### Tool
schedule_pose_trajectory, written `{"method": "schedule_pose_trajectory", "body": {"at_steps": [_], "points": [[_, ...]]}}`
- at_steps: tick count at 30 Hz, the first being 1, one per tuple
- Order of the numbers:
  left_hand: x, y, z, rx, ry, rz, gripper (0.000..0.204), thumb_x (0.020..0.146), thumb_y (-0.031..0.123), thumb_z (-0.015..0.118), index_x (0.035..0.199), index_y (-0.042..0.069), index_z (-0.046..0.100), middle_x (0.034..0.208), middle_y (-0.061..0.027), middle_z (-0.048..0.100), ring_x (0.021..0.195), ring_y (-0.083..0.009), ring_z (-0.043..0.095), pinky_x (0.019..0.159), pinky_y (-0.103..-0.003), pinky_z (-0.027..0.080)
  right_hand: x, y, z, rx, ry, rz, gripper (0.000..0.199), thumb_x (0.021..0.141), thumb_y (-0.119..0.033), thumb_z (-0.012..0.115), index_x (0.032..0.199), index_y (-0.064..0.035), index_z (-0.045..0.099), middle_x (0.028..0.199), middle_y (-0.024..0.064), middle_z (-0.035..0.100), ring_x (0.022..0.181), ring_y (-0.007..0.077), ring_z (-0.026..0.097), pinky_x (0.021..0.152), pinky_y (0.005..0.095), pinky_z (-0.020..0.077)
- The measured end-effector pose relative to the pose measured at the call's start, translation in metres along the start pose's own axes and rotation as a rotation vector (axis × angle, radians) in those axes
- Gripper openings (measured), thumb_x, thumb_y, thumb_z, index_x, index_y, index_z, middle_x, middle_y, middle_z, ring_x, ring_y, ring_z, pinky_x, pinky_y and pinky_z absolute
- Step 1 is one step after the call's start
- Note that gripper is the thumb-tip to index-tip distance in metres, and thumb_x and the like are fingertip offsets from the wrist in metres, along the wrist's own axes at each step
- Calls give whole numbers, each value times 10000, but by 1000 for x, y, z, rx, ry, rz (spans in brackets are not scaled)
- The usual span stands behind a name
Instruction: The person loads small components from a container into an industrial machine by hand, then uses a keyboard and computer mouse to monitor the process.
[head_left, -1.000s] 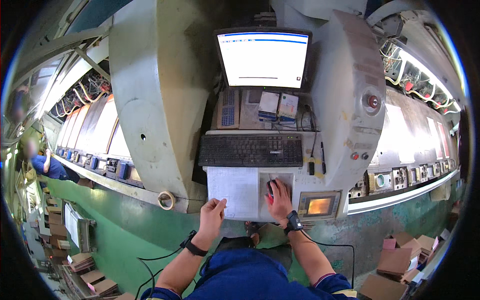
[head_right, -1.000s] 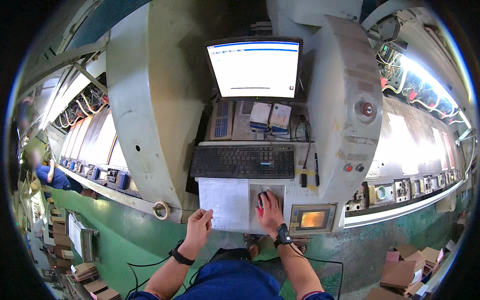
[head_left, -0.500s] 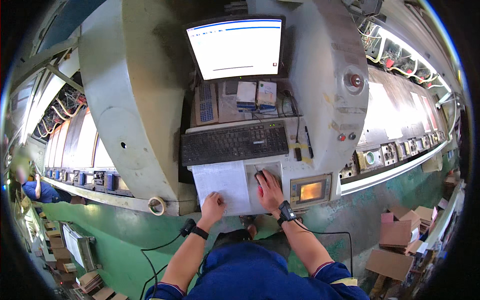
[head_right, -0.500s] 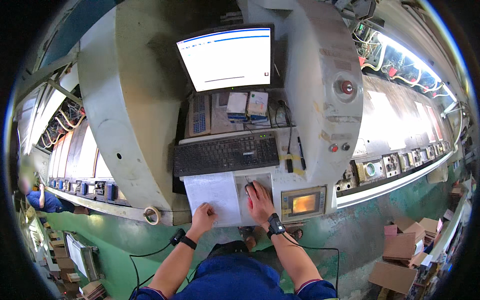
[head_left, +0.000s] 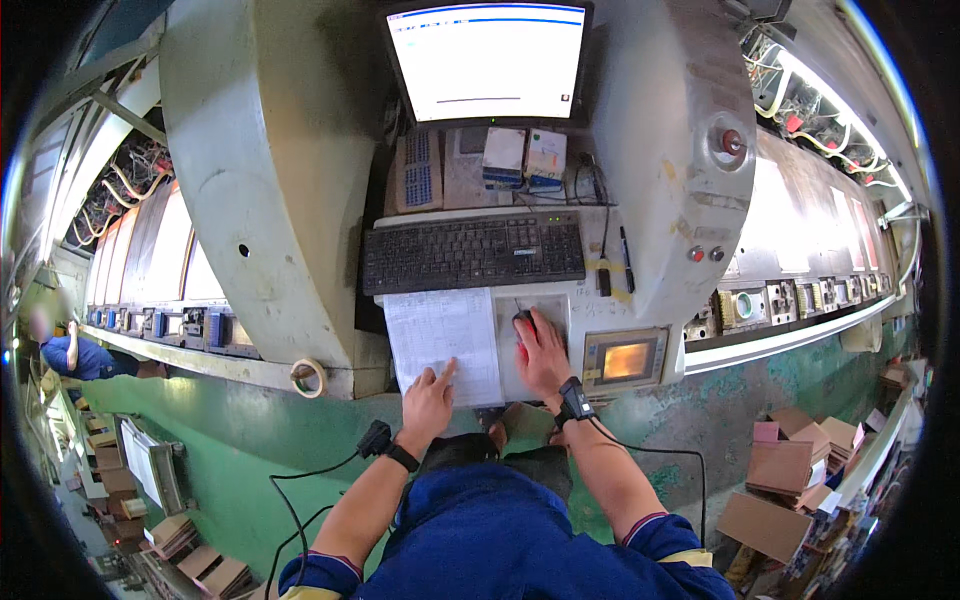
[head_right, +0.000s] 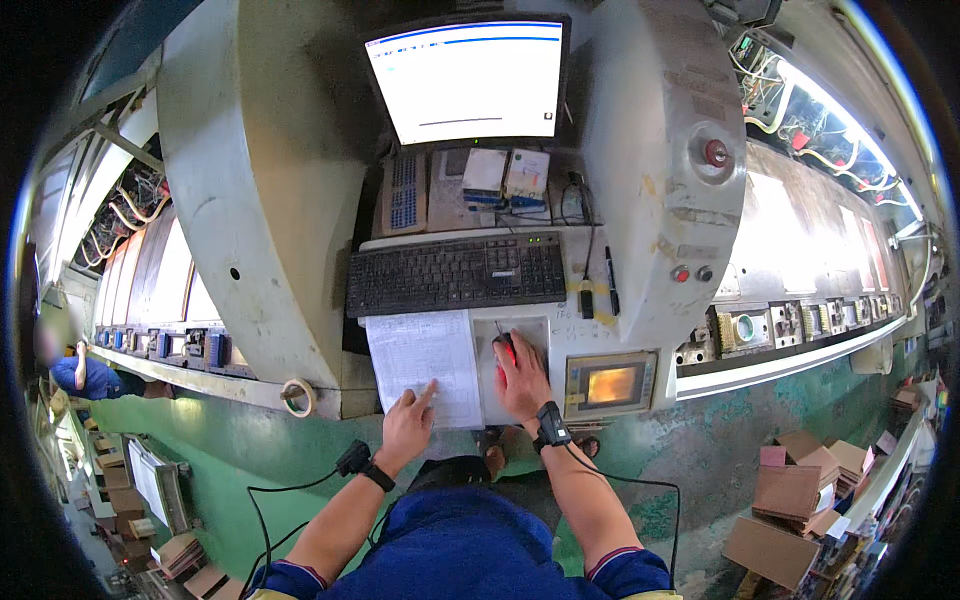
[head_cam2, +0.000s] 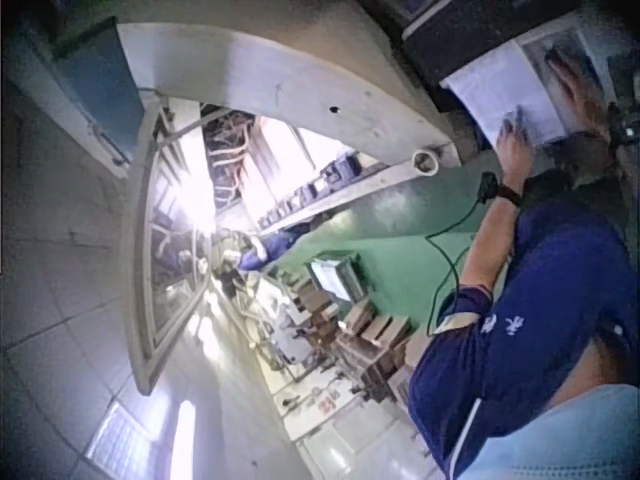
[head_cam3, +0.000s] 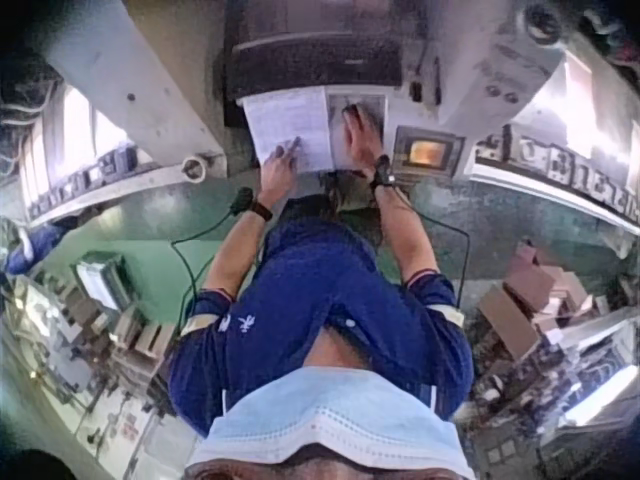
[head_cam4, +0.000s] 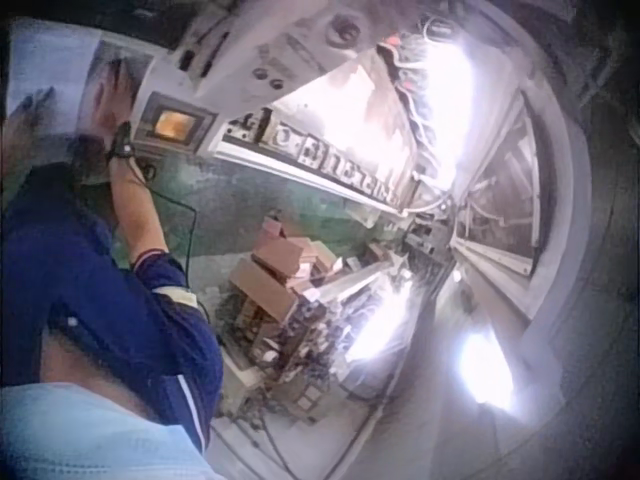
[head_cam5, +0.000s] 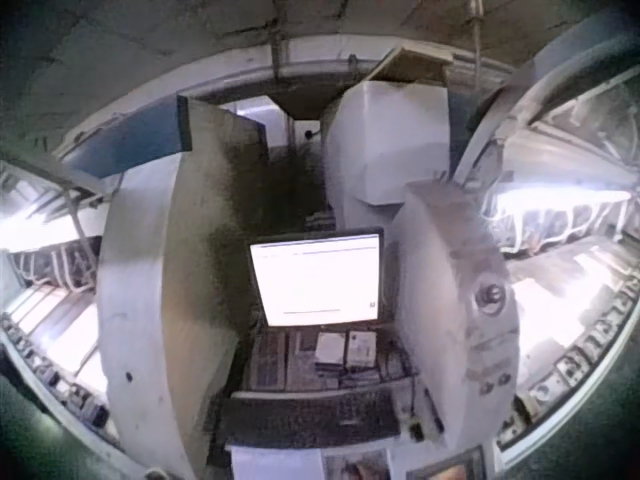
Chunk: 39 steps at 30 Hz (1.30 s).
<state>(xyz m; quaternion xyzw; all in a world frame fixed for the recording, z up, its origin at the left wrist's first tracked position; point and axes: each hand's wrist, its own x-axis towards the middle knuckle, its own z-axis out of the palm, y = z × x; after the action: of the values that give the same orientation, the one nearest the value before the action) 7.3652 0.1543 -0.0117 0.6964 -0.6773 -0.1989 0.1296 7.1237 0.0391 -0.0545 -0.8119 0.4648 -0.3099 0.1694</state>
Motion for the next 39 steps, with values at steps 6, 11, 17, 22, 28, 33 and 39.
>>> {"method": "schedule_pose_trajectory", "body": {"at_steps": [6,11,17,22,28,33,39], "points": [[4,4,-3,-37,-16,-39,571,902,115,613,1464,171,535,962,-147,571,905,-348,615,784,-470,518,3,0,-2,-58,-14,-4,474,883,-118,646,1346,-57,562,1456,282,453,1287,466,484,1078,547,415],[3,3,-3,-45,-4,-61,582,893,96,632,1459,206,551,933,-126,547,896,-333,604,773,-453,519,8,-4,-5,-31,-8,0,490,890,-123,640,1363,-48,537,1444,275,465,1277,461,491,1078,535,415],[3,2,0,-83,-10,-70,591,881,103,647,1458,190,552,931,-127,534,888,-329,601,770,-454,515,7,-3,-3,-25,2,-6,525,879,-114,657,1381,-60,515,1439,272,469,1273,460,495,1074,530,418],[1,-1,1,-85,8,-58,609,895,98,652,1479,216,531,912,-117,515,854,-326,583,744,-447,502,5,-4,-2,-13,14,22,561,873,-131,674,1396,-45,492,1440,270,470,1281,459,492,1080,523,417],[3,-3,2,-131,-5,-76,626,883,116,672,1480,239,528,915,-115,522,846,-325,585,739,-455,501,11,-10,-11,148,195,127,551,892,-133,684,1382,8,477,1426,265,481,1277,473,486,1077,507,416],[1,-2,-2,-117,-11,-127,597,873,105,659,1444,253,566,943,-130,551,888,-336,611,778,-458,518,67,-10,-61,38,279,167,441,924,-89,657,1333,-2,515,1398,252,486,1298,438,483,1097,466,409],[5,-3,1,-163,-54,-142,592,866,104,671,1431,254,578,951,-122,564,878,-333,619,772,-457,517,102,21,-67,8,68,370,566,853,-197,740,1339,-9,518,1470,301,412,1307,493,464,1076,502,436]]}}
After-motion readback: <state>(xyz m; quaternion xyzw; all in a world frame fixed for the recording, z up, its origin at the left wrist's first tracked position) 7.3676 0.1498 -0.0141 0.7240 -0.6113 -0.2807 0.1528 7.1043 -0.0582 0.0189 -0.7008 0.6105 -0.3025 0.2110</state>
